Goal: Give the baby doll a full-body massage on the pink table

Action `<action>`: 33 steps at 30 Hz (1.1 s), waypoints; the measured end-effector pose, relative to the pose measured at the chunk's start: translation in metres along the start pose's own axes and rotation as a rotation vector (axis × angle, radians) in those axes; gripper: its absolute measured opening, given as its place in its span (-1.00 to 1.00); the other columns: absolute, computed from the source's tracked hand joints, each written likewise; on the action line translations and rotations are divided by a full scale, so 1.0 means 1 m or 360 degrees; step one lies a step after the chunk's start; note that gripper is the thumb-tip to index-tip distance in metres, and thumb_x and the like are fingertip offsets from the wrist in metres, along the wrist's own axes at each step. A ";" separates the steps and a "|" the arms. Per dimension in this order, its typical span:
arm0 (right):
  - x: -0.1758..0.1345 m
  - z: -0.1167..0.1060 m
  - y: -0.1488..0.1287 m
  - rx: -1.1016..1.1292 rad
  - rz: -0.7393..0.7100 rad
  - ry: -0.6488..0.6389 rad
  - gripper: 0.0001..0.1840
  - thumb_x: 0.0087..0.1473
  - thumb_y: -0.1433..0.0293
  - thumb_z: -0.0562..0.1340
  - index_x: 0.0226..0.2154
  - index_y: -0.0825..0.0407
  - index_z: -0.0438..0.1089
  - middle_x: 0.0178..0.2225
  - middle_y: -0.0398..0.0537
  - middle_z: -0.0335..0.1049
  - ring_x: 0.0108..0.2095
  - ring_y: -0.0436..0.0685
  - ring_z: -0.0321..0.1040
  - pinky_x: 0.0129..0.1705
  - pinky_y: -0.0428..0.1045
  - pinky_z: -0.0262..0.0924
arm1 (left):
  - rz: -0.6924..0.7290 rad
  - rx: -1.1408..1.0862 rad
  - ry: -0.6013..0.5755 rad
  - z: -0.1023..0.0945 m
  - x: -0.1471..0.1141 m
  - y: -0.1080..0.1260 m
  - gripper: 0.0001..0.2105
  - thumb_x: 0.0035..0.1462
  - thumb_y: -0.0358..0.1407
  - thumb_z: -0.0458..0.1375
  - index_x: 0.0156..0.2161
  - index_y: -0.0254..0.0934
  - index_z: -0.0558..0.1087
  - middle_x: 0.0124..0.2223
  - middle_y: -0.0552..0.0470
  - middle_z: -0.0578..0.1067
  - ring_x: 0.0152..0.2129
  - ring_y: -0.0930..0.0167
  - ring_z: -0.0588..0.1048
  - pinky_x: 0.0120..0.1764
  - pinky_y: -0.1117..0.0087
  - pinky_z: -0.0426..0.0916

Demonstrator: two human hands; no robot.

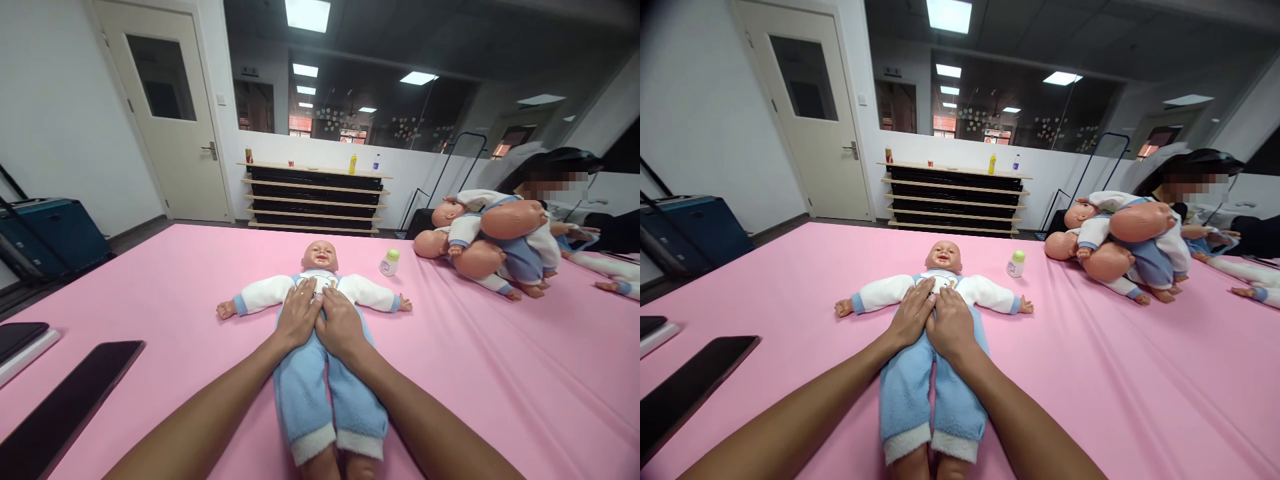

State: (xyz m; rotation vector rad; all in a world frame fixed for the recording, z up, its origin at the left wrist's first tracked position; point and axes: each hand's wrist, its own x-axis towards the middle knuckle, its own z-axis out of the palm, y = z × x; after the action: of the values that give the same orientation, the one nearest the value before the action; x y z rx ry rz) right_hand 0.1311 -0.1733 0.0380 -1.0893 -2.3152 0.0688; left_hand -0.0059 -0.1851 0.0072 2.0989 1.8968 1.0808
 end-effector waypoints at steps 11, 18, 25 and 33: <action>0.006 0.001 0.008 0.0073 0.0120 -0.0153 -0.42 0.24 0.31 -0.01 0.27 0.12 0.11 0.32 0.08 -0.01 0.34 0.19 -0.14 0.34 0.18 -0.23 | -0.0012 0.0111 0.0157 0.002 -0.005 0.006 -0.49 0.35 -0.12 -0.22 0.29 -0.32 0.15 0.34 -0.15 0.13 0.32 0.24 0.01 0.30 -0.01 -0.08; 0.006 0.006 0.012 -0.0042 0.0366 -0.0200 -0.24 0.18 0.23 0.04 0.32 0.28 -0.08 0.35 0.22 -0.17 0.36 0.32 -0.22 0.34 0.23 -0.27 | 0.0353 0.0129 0.0070 -0.013 -0.010 0.019 -0.48 0.32 -0.15 -0.14 0.32 -0.27 0.10 0.33 -0.03 0.17 0.33 0.26 -0.02 0.31 0.03 -0.13; 0.001 0.004 0.010 0.0034 0.0220 -0.0073 -0.35 0.17 0.34 0.04 0.27 0.27 0.07 0.32 0.24 -0.04 0.33 0.29 -0.11 0.35 0.22 -0.21 | 0.0185 0.0066 0.0010 -0.008 -0.004 0.013 -0.51 0.35 -0.12 -0.21 0.30 -0.22 0.14 0.33 -0.01 0.17 0.32 0.29 0.02 0.32 0.03 -0.12; 0.003 0.000 0.009 0.0259 -0.0325 -0.0032 -0.53 0.19 0.44 0.02 0.13 0.12 0.31 0.17 0.08 0.29 0.24 0.14 0.12 0.34 0.17 -0.13 | -0.0126 -0.0092 0.0082 0.007 0.002 -0.005 -0.44 0.35 -0.06 -0.27 0.32 -0.30 0.09 0.37 -0.10 0.07 0.33 0.32 -0.03 0.33 0.07 -0.13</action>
State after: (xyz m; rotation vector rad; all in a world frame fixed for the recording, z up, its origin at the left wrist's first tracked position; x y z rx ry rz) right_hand 0.1357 -0.1656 0.0365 -0.7721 -2.3790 0.1862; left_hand -0.0063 -0.1799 0.0002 1.9669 1.9289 1.1689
